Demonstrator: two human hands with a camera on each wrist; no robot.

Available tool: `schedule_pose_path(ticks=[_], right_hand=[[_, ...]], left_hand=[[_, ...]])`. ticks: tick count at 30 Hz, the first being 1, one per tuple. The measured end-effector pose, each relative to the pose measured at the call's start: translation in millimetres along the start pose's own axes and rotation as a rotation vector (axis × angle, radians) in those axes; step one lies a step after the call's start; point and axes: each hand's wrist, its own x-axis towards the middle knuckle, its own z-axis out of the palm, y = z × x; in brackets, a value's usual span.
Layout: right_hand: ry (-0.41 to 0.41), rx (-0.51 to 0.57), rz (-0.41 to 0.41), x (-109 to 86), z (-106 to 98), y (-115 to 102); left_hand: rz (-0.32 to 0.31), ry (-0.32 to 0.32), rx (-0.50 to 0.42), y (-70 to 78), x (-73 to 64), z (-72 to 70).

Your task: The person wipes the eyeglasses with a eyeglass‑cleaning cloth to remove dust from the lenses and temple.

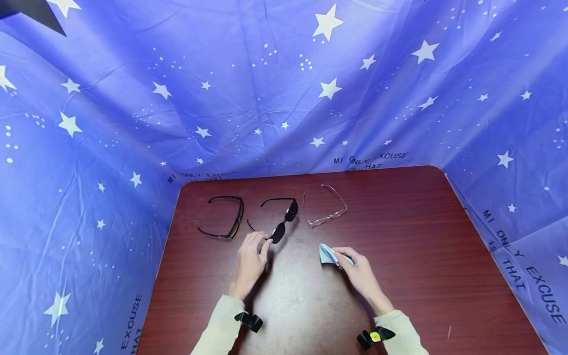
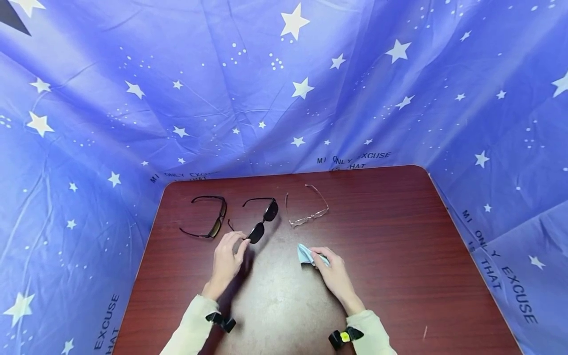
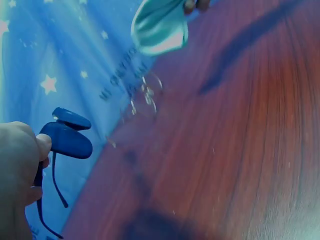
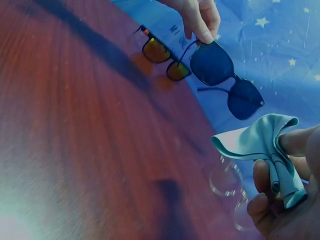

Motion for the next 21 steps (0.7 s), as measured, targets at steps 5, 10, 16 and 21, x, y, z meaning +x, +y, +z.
schedule_pose_path(ticks=[5,10,16,21], right_hand=[[0.057,0.039,-0.135,5.5,6.8,-16.4],[0.134,0.117,-0.288,8.1,18.1,-39.3],[0.211,0.1,-0.426,3.0,28.7,-75.6],[0.226,0.023,-0.533,7.5,44.3,-64.2]], left_hand=[[-0.032,-0.018,-0.12,21.1,-1.8,-7.0],[-0.086,-0.033,-0.248,38.4,-8.4,-10.0],[-0.187,-0.056,-0.417,53.5,-14.7,-9.7],[-0.357,-0.112,-0.53,65.9,-16.3,-12.3]])
